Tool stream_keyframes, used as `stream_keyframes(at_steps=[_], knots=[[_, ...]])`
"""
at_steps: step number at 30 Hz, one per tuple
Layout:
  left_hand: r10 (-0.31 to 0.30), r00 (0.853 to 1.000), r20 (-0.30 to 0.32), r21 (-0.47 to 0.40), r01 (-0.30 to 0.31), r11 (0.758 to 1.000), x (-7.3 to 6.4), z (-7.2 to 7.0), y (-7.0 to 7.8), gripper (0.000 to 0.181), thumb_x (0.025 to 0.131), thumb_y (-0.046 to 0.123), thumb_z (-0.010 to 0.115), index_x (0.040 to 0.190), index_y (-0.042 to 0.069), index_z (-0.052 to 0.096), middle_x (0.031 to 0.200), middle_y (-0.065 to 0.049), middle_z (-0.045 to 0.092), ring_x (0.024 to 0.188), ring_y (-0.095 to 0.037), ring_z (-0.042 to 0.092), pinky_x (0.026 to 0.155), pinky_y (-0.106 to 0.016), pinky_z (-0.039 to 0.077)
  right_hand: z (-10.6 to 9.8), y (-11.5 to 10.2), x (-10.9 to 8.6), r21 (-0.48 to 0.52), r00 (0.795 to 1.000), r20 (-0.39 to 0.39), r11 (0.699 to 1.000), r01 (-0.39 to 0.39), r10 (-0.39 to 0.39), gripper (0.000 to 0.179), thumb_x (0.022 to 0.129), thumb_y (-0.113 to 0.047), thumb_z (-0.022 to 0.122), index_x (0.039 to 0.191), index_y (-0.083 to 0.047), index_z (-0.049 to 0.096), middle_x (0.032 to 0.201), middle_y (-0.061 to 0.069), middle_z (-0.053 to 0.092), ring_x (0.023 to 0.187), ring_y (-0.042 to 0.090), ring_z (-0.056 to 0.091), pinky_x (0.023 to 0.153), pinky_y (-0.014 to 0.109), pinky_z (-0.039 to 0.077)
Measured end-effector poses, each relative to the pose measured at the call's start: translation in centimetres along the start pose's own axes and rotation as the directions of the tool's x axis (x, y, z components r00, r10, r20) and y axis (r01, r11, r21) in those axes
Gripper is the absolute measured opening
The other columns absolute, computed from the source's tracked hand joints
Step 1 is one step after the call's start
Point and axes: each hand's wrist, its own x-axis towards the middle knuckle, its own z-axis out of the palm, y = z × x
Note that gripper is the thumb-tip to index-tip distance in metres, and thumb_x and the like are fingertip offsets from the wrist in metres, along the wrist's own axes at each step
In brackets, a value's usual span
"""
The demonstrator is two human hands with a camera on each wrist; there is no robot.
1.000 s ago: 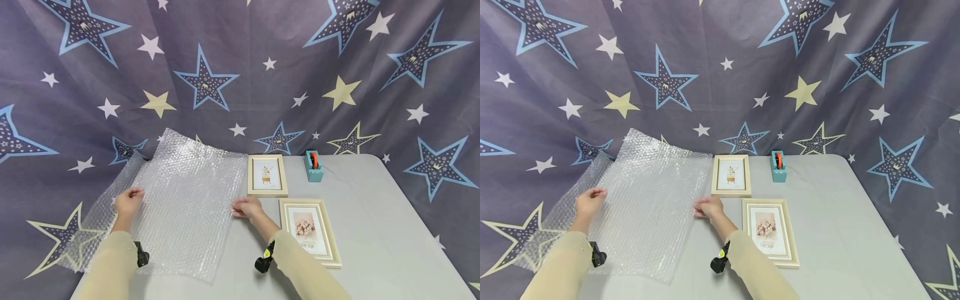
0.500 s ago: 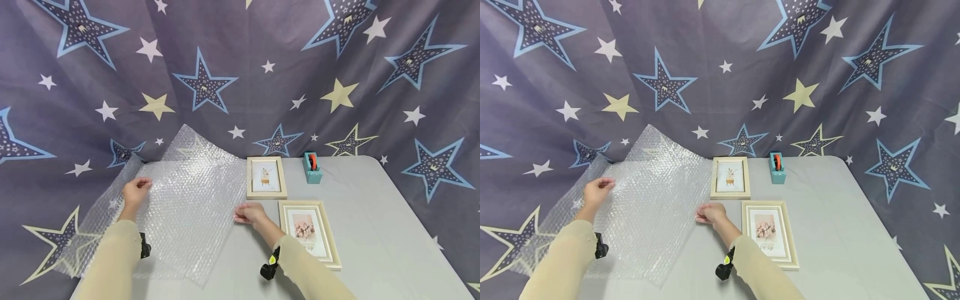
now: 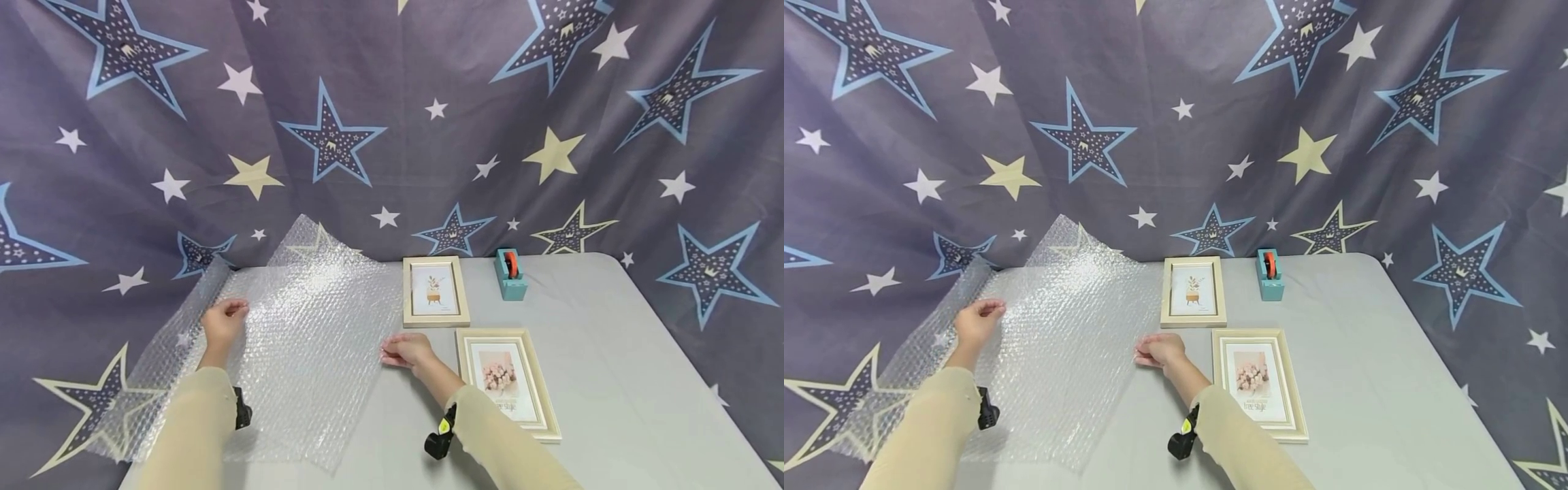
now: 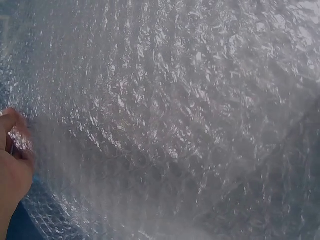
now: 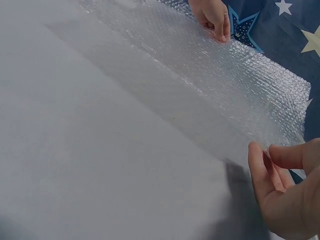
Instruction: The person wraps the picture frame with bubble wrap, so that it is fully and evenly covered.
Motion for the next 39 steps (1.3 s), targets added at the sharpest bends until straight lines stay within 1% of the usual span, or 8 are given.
stream_keyframes(at_steps=[3,9,15,21,28,30,34,39], knots=[[-0.019,1.0,-0.001,0.009,0.019,1.0,-0.1,-0.1,-0.1,0.016,0.086,0.001,0.066,0.096,-0.009,0.07,0.093,-0.03,0.069,0.06,0.02,0.037,0.057,0.001,0.03,0.2,0.1,0.0,0.003,1.0,0.006,1.0,-0.005,0.005,0.02,0.086,0.008,0.062,0.105,0.014,0.063,0.068,0.004,0.069,0.059,0.007,0.066,0.065,0.023,0.061],[-0.094,0.995,0.034,0.059,0.091,0.994,-0.1,-0.7,-0.6,0.019,0.089,0.009,0.065,0.101,-0.005,0.071,0.094,-0.025,0.071,0.06,0.017,0.038,0.072,-0.021,0.04,0.5,0.3,0.3,-0.005,1.0,0.003,1.0,-0.008,0.008,0.021,0.086,0.007,0.063,0.105,0.013,0.063,0.067,0.003,0.068,0.058,0.007,0.065,0.065,0.023,0.061],[-0.144,0.988,0.052,-0.025,0.145,0.989,-0.4,-1.1,-1.2,0.022,0.088,0.007,0.065,0.104,-0.008,0.069,0.09,-0.023,0.072,0.057,0.02,0.042,0.055,-0.003,0.04,0.9,0.3,0.4,-0.026,1.0,-0.005,1.0,-0.01,0.01,0.023,0.086,0.007,0.063,0.107,0.013,0.063,0.069,0.003,0.068,0.057,0.007,0.065,0.066,0.023,0.061],[-0.21,0.976,0.053,-0.118,0.215,0.969,-0.5,-1.4,-1.3,0.027,0.088,0.005,0.064,0.109,-0.011,0.066,0.089,-0.018,0.074,0.057,0.021,0.046,0.056,0.001,0.04,1.1,0.3,0.3,-0.033,1.0,-0.026,0.999,-0.004,0.003,0.025,0.086,0.006,0.063,0.11,0.013,0.062,0.075,0.005,0.069,0.06,0.006,0.065,0.069,0.024,0.061],[-0.279,0.954,0.108,-0.138,0.292,0.946,0.3,-1.3,-1.1,0.033,0.091,0.013,0.063,0.118,-0.006,0.063,0.072,0.028,0.061,0.058,0.026,0.046,0.057,0.001,0.041,-0.1,-0.5,0.0,-0.084,0.998,-0.051,0.996,0.032,-0.037,0.033,0.087,0.004,0.062,0.118,0.014,0.059,0.104,0.025,0.071,0.074,0.012,0.07,0.079,0.029,0.061],[-0.273,0.954,0.128,-0.127,0.288,0.949,0.4,-1.2,-0.7,0.033,0.091,0.013,0.062,0.118,-0.006,0.063,0.074,0.023,0.065,0.058,0.025,0.045,0.057,0.0,0.041,-0.8,-1.0,-0.2,-0.098,0.998,-0.056,0.995,0.033,-0.038,0.035,0.087,0.003,0.063,0.12,0.014,0.058,0.108,0.027,0.069,0.078,0.015,0.071,0.081,0.03,0.061],[-0.215,0.957,0.194,-0.043,0.227,0.973,0.1,-0.6,0.7,0.033,0.093,0.014,0.06,0.119,-0.005,0.063,0.1,-0.013,0.074,0.066,0.017,0.051,0.062,-0.002,0.042,-2.9,-2.3,-0.6,-0.126,0.996,-0.071,0.991,0.041,-0.05,0.038,0.089,-0.002,0.063,0.123,0.013,0.056,0.114,0.027,0.067,0.084,0.017,0.072,0.086,0.033,0.06],[-0.105,0.95,0.294,0.02,0.104,0.994,-1.6,0.8,2.6,0.033,0.094,0.013,0.056,0.122,-0.005,0.059,0.121,-0.028,0.063,0.099,-0.03,0.067,0.081,-0.024,0.054,-6.2,-3.6,-1.2,-0.166,0.994,-0.087,0.985,0.044,-0.059,0.039,0.09,-0.007,0.064,0.125,0.009,0.056,0.118,0.025,0.066,0.088,0.017,0.072,0.089,0.033,0.059]])
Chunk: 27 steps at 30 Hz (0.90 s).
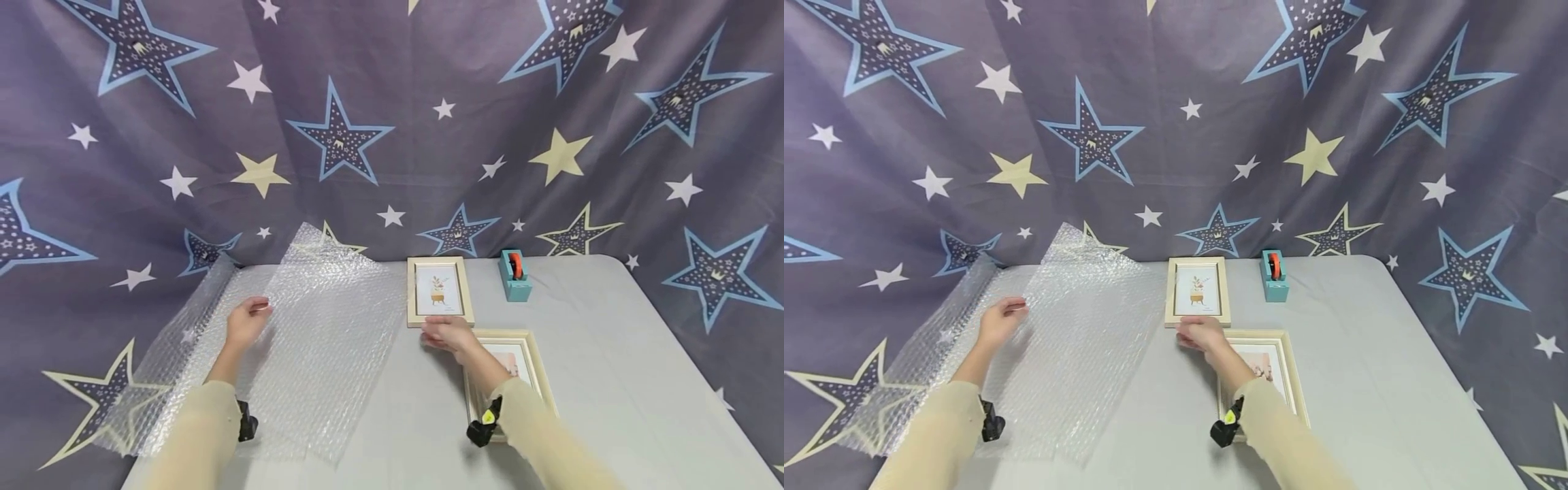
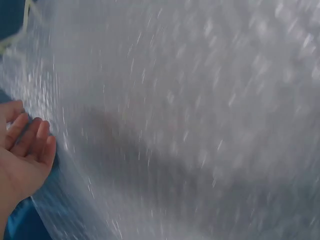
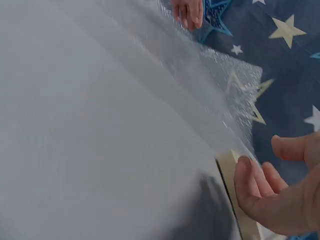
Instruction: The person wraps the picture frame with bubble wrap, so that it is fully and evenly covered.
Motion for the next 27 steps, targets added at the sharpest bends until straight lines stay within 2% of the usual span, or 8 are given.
stream_keyframes(at_steps=[2,5,9,11,15,18,22,27], knots=[[0.044,0.998,0.042,-0.004,-0.044,0.999,-0.6,1.1,0.8,0.033,0.094,0.01,0.055,0.123,-0.007,0.057,0.123,-0.029,0.062,0.109,-0.041,0.062,0.09,-0.037,0.055,-1.5,-0.3,-0.2,-0.019,1.0,0.004,1.0,0.004,-0.004,0.04,0.09,-0.008,0.064,0.125,0.009,0.056,0.117,0.024,0.068,0.087,0.015,0.072,0.089,0.032,0.059],[0.102,0.988,0.113,-0.04,-0.098,0.994,-1.5,3.0,2.2,0.034,0.095,0.008,0.055,0.125,-0.007,0.055,0.124,-0.03,0.06,0.111,-0.044,0.06,0.095,-0.048,0.052,-3.8,-0.7,-0.8,-0.058,1.0,0.01,0.998,0.01,-0.01,0.041,0.091,-0.01,0.064,0.127,0.008,0.055,0.114,0.02,0.07,0.086,0.012,0.072,0.089,0.03,0.058],[0.184,0.966,0.181,-0.105,-0.167,0.98,-2.6,5.8,4.5,0.033,0.094,0.008,0.057,0.125,-0.005,0.056,0.125,-0.027,0.061,0.111,-0.04,0.061,0.095,-0.047,0.053,-6.9,-1.0,-1.7,-0.114,0.999,0.021,0.992,0.05,-0.048,0.046,0.093,-0.013,0.062,0.131,0.009,0.051,0.112,0.017,0.071,0.087,0.009,0.07,0.09,0.03,0.058],[0.235,0.952,0.198,-0.143,-0.209,0.967,-3.1,7.1,5.8,0.032,0.093,0.006,0.058,0.123,-0.004,0.058,0.124,-0.025,0.062,0.11,-0.038,0.062,0.095,-0.047,0.053,-8.6,-1.2,-2.3,-0.152,0.997,0.021,0.986,0.076,-0.074,0.048,0.093,-0.014,0.061,0.133,0.009,0.049,0.116,0.018,0.069,0.088,0.008,0.07,0.091,0.032,0.057],[0.308,0.925,0.221,-0.211,-0.263,0.941,-4.4,9.6,8.3,0.03,0.091,0.005,0.06,0.12,-0.002,0.061,0.122,-0.021,0.065,0.108,-0.035,0.064,0.094,-0.046,0.054,-11.7,-1.1,-3.3,-0.21,0.995,-0.007,0.973,0.1,-0.104,0.051,0.093,-0.018,0.062,0.134,0.01,0.047,0.107,0.011,0.071,0.087,0.004,0.069,0.09,0.028,0.057],[0.354,0.901,0.252,-0.243,-0.295,0.924,-5.6,11.3,10.2,0.028,0.091,0.005,0.061,0.118,-0.002,0.062,0.118,-0.02,0.066,0.106,-0.033,0.065,0.092,-0.045,0.055,-13.8,-0.7,-3.9,-0.248,0.993,-0.034,0.963,0.1,-0.112,0.054,0.094,-0.021,0.062,0.135,0.009,0.046,0.1,-0.002,0.071,0.087,0.001,0.069,0.087,0.024,0.057],[0.419,0.855,0.305,-0.263,-0.347,0.9,-7.1,13.7,12.5,0.027,0.089,0.003,0.061,0.115,-0.003,0.063,0.114,-0.02,0.068,0.103,-0.033,0.067,0.09,-0.042,0.056,-16.4,0.3,-4.6,-0.302,0.992,-0.065,0.95,0.083,-0.107,0.058,0.094,-0.027,0.061,0.137,0.009,0.044,0.101,-0.006,0.069,0.085,-0.003,0.066,0.085,0.021,0.057],[0.436,0.807,0.399,-0.274,-0.348,0.896,-8.8,16.8,14.8,0.027,0.09,0.006,0.061,0.115,-0.002,0.063,0.114,-0.019,0.069,0.101,-0.029,0.068,0.089,-0.036,0.057,-19.0,2.3,-4.3,-0.286,0.993,-0.084,0.957,0.058,-0.085,0.057,0.093,-0.028,0.063,0.133,0.01,0.047,0.09,-0.013,0.068,0.079,-0.006,0.064,0.078,0.018,0.058]])
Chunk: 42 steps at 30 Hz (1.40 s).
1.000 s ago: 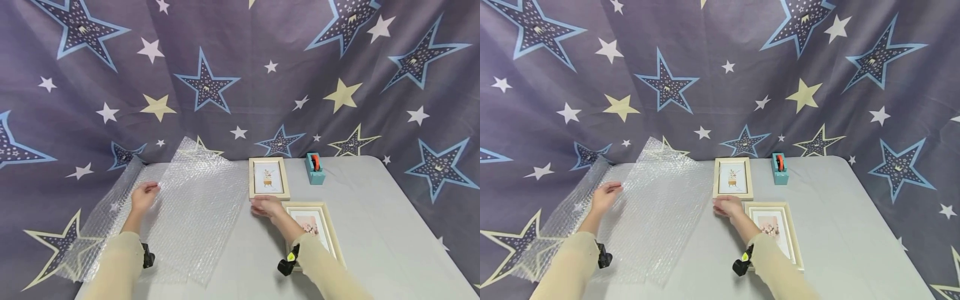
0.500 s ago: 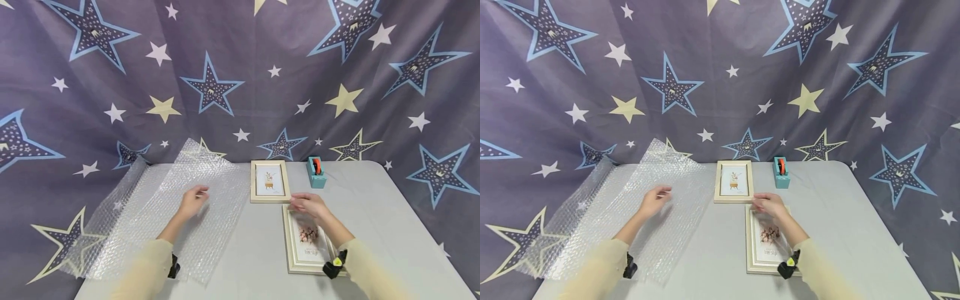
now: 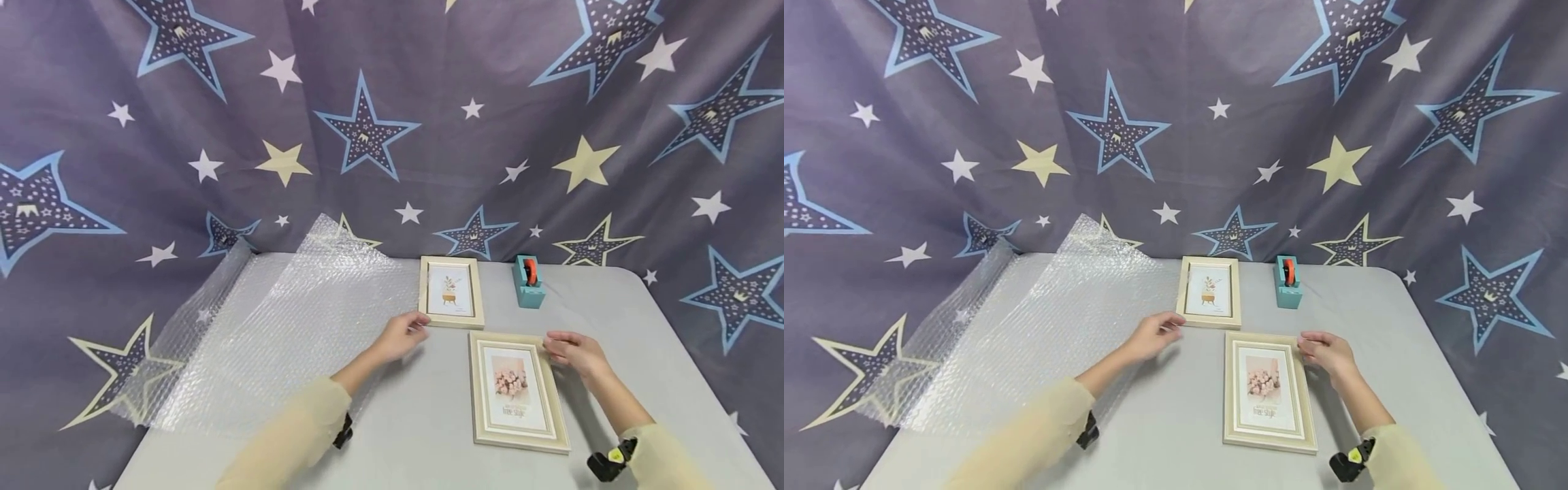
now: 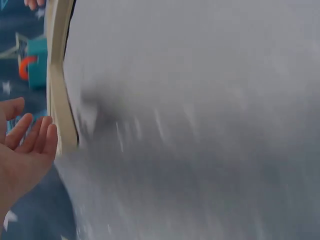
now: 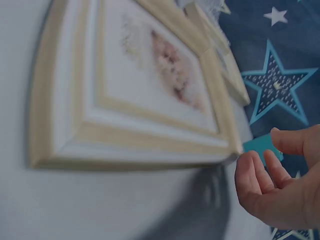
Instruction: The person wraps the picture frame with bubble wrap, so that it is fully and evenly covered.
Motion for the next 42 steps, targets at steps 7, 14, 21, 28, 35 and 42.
stream_keyframes(at_steps=[7,14,21,28,35,42], knots=[[-0.065,0.992,0.113,-0.042,0.07,0.997,1.1,4.9,1.7,0.029,0.089,0.007,0.063,0.117,-0.002,0.064,0.108,-0.014,0.071,0.095,-0.022,0.068,0.08,-0.019,0.055,-0.4,2.6,0.0,0.048,0.999,-0.009,0.998,-0.043,0.043,0.054,0.091,-0.025,0.065,0.128,0.011,0.05,0.082,-0.017,0.066,0.076,-0.007,0.065,0.074,0.015,0.058],[-0.127,0.988,0.086,-0.073,0.133,0.988,1.4,7.7,2.1,0.024,0.09,0.013,0.064,0.11,0.0,0.069,0.093,-0.008,0.072,0.077,-0.004,0.062,0.068,-0.012,0.051,0.6,2.3,-0.9,-0.122,0.998,-0.064,0.992,-0.029,0.021,0.056,0.092,-0.024,0.064,0.13,0.015,0.049,0.096,0.003,0.073,0.073,-0.007,0.063,0.07,0.017,0.058],[-0.177,0.983,0.044,-0.118,0.181,0.976,1.3,8.9,2.4,0.023,0.088,0.013,0.067,0.107,0.0,0.069,0.089,-0.006,0.072,0.072,-0.001,0.06,0.065,-0.012,0.052,0.8,2.4,-1.1,-0.235,0.994,-0.108,0.972,-0.017,-0.009,0.047,0.09,-0.02,0.064,0.123,0.013,0.057,0.096,0.008,0.075,0.07,-0.006,0.06,0.063,0.017,0.054],[-0.215,0.977,-0.01,-0.123,0.212,0.969,0.9,9.3,3.2,0.022,0.086,0.011,0.069,0.106,0.001,0.068,0.092,-0.006,0.072,0.078,-0.005,0.064,0.067,-0.012,0.053,1.0,2.5,-1.4,-0.189,0.99,-0.142,0.982,-0.012,-0.015,0.046,0.09,-0.018,0.066,0.122,0.014,0.057,0.097,0.011,0.075,0.067,-0.005,0.061,0.063,0.018,0.056],[-0.197,0.978,-0.073,-0.221,0.176,0.959,0.8,9.5,3.7,0.026,0.086,0.004,0.067,0.112,-0.001,0.068,0.095,-0.009,0.073,0.078,-0.004,0.064,0.067,-0.01,0.053,0.9,2.6,-1.6,-0.171,0.987,-0.159,0.985,-0.017,-0.01,0.055,0.089,-0.026,0.067,0.129,0.01,0.054,0.12,0.023,0.067,0.073,-0.01,0.059,0.075,0.024,0.06],[-0.174,0.974,-0.146,-0.314,0.121,0.942,1.4,9.1,4.0,0.037,0.086,0.0,0.066,0.122,0.002,0.064,0.108,-0.013,0.069,0.095,-0.014,0.068,0.08,-0.011,0.055,0.4,2.3,-1.8,-0.125,0.989,-0.133,0.991,0.045,-0.062,0.065,0.088,-0.036,0.069,0.14,-0.003,0.047,0.115,-0.012,0.07,0.08,-0.022,0.053,0.083,0.016,0.055]])
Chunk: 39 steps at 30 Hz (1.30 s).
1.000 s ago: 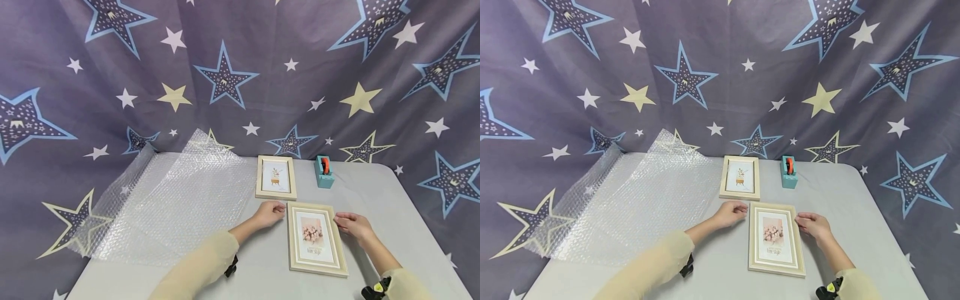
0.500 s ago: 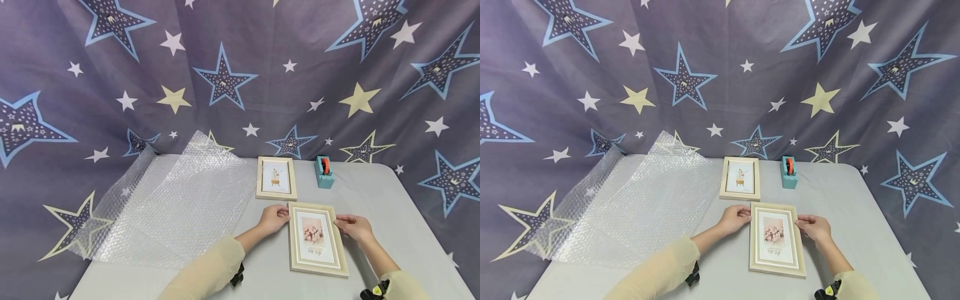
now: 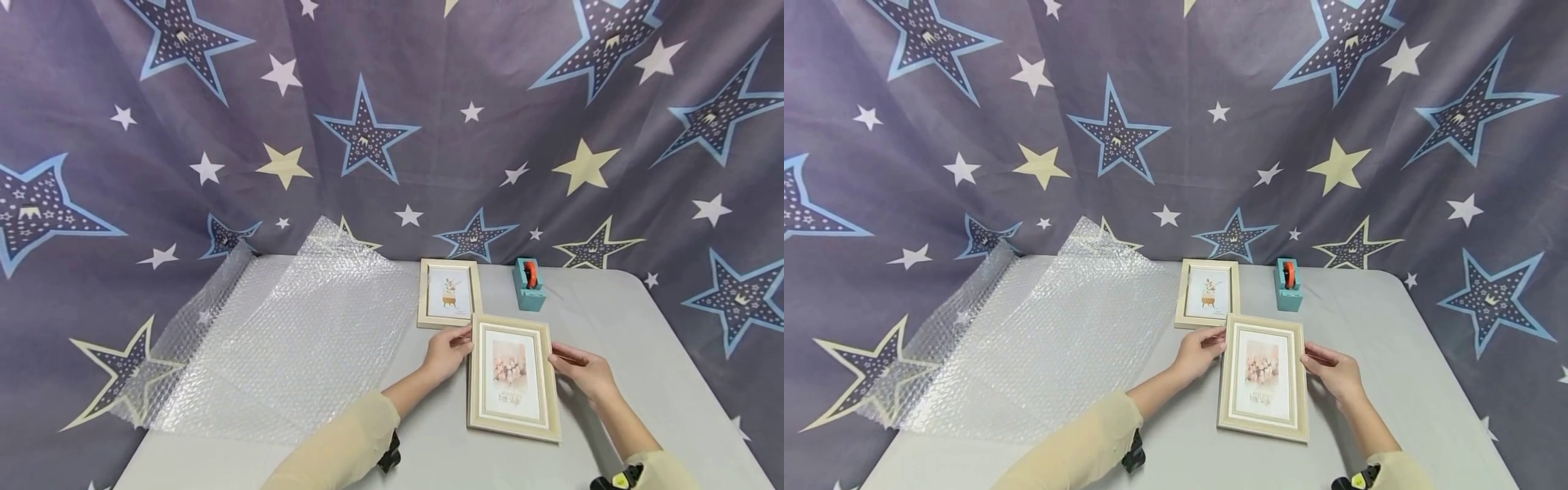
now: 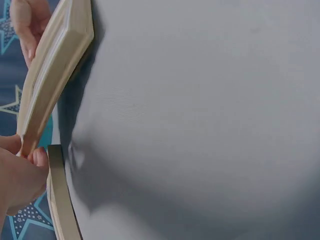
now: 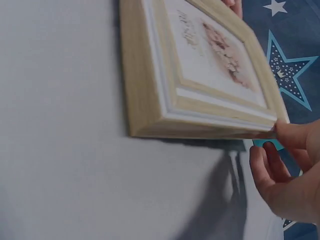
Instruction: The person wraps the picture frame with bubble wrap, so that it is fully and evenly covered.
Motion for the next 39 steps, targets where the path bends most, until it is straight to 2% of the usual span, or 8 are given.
stream_keyframes(at_steps=[5,11,17,24,29,32,35,39], knots=[[-0.036,0.999,-0.017,-0.152,0.033,0.988,0.4,-0.3,0.5,0.041,0.083,-0.004,0.068,0.123,0.002,0.064,0.112,-0.016,0.067,0.104,-0.026,0.068,0.085,-0.014,0.055,-0.1,0.0,-0.1,0.157,0.999,0.017,0.987,0.04,-0.043,0.072,0.086,-0.035,0.072,0.143,-0.002,0.04,0.091,-0.04,0.058,0.084,-0.019,0.059,0.08,0.011,0.055],[-0.114,0.993,0.007,-0.372,0.109,0.922,0.8,-0.7,0.2,0.042,0.08,-0.007,0.069,0.121,-0.006,0.062,0.116,-0.026,0.067,0.111,-0.037,0.065,0.086,-0.022,0.057,0.1,0.0,0.2,0.205,0.999,0.034,0.979,-0.003,-0.003,0.075,0.085,-0.036,0.072,0.143,0.001,0.041,0.089,-0.038,0.058,0.086,-0.019,0.058,0.081,0.009,0.053],[-0.165,0.984,0.068,-0.437,0.178,0.882,1.1,-1.1,-0.8,0.041,0.08,-0.006,0.07,0.121,-0.006,0.062,0.118,-0.024,0.066,0.108,-0.027,0.069,0.089,-0.023,0.057,0.3,0.1,0.5,0.273,0.991,0.098,0.955,-0.113,0.089,0.074,0.085,-0.034,0.073,0.141,0.003,0.041,0.09,-0.032,0.062,0.083,-0.017,0.059,0.078,0.009,0.052],[-0.202,0.976,0.086,-0.46,0.219,0.861,1.4,-2.0,-1.2,0.04,0.081,-0.006,0.069,0.121,-0.007,0.062,0.117,-0.023,0.068,0.099,-0.013,0.07,0.088,-0.024,0.057,1.0,-0.1,1.1,0.499,0.98,0.178,0.85,-0.166,0.087,0.024,0.086,-0.02,0.073,0.108,-0.028,0.067,0.084,-0.025,0.067,0.083,-0.01,0.065,0.079,0.009,0.054],[-0.251,0.964,0.086,-0.457,0.262,0.85,1.3,-2.6,-1.4,0.037,0.081,-0.005,0.07,0.117,-0.01,0.063,0.113,-0.023,0.069,0.093,-0.013,0.072,0.086,-0.025,0.058,1.6,-1.1,1.0,0.492,0.975,0.184,0.847,-0.202,0.126,0.07,0.085,-0.023,0.074,0.143,-0.006,0.041,0.083,-0.024,0.067,0.082,-0.01,0.065,0.079,0.01,0.055],[-0.28,0.956,0.091,-0.46,0.29,0.839,1.1,-3.1,-1.5,0.036,0.081,-0.005,0.07,0.116,-0.01,0.064,0.111,-0.023,0.07,0.088,-0.012,0.072,0.086,-0.027,0.059,1.8,-1.8,0.9,0.473,0.972,0.187,0.855,-0.214,0.14,0.08,0.085,-0.024,0.074,0.146,0.004,0.03,0.084,-0.023,0.067,0.081,-0.009,0.065,0.079,0.012,0.055],[-0.296,0.95,0.1,-0.474,0.307,0.825,1.1,-3.7,-1.3,0.037,0.082,-0.005,0.069,0.118,-0.009,0.063,0.112,-0.022,0.07,0.087,-0.011,0.072,0.088,-0.031,0.058,2.1,-2.5,0.8,0.493,0.97,0.203,0.841,-0.221,0.136,0.06,0.086,-0.02,0.073,0.139,-0.005,0.048,0.083,-0.019,0.069,0.08,-0.006,0.067,0.078,0.014,0.057],[-0.327,0.939,0.109,-0.491,0.337,0.803,1.0,-4.8,-0.7,0.039,0.083,-0.003,0.069,0.121,-0.006,0.062,0.113,-0.02,0.07,0.089,-0.011,0.073,0.089,-0.033,0.058,2.6,-3.0,0.6,0.545,0.963,0.239,0.804,-0.237,0.121,0.013,0.086,-0.015,0.072,0.098,-0.022,0.073,0.081,-0.013,0.072,0.078,-0.001,0.069,0.077,0.018,0.059]])
